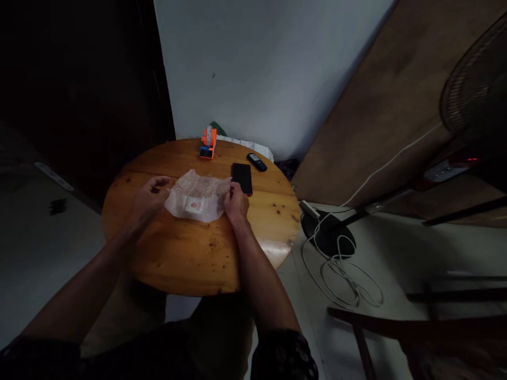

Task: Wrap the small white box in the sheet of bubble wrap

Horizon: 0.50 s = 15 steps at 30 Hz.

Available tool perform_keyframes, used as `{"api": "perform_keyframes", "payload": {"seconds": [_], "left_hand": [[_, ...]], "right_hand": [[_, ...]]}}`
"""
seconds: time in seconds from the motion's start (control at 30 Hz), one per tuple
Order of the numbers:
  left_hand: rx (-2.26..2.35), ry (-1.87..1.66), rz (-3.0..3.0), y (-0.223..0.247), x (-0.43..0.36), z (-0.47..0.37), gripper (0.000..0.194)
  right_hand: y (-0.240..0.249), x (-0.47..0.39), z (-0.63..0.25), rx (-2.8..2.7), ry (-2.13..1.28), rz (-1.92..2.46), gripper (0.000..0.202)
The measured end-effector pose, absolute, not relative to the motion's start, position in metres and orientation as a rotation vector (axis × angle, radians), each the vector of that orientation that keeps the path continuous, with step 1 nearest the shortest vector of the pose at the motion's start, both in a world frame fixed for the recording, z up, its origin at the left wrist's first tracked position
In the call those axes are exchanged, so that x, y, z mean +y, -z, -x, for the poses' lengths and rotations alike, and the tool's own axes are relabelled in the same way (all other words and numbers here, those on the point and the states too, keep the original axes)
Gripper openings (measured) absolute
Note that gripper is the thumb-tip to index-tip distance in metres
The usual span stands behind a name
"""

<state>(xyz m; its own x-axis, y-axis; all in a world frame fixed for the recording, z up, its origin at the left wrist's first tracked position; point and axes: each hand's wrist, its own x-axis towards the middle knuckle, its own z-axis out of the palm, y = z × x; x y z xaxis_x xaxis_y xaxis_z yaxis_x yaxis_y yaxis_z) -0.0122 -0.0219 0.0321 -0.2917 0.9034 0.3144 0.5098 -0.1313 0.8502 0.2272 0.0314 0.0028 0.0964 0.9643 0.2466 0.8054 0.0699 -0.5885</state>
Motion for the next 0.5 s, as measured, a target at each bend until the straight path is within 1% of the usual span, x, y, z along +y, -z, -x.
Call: {"api": "perform_keyframes", "payload": {"seconds": [0.07, 0.13, 0.2, 0.27, 0.33, 0.43, 0.5], "left_hand": [[1.674, -1.201, -1.911, -0.05, -0.025, 0.007, 0.037], [1.579, -0.9, -2.166, -0.064, -0.022, 0.002, 0.05], [1.515, -0.549, -2.314, -0.072, -0.014, -0.002, 0.061], [1.487, -0.296, -2.397, -0.074, -0.005, -0.002, 0.064], [1.482, -0.214, -2.464, -0.072, -0.002, 0.001, 0.06], [1.46, -0.321, -2.54, -0.068, -0.017, 0.005, 0.045], [1.349, -0.353, -2.6, -0.066, -0.039, 0.006, 0.032]], "right_hand": [[-0.004, 0.03, -0.226, -1.768, -0.328, 1.773, 0.037], [-0.006, 0.029, -0.225, -1.783, -0.328, 1.777, 0.038], [-0.007, 0.027, -0.225, -1.785, -0.336, 1.784, 0.039], [-0.008, 0.027, -0.225, -1.783, -0.341, 1.785, 0.039], [-0.009, 0.027, -0.225, -1.775, -0.344, 1.789, 0.039], [-0.011, 0.026, -0.225, -1.768, -0.354, 1.811, 0.039], [-0.013, 0.026, -0.225, -1.767, -0.356, 1.847, 0.038]]}}
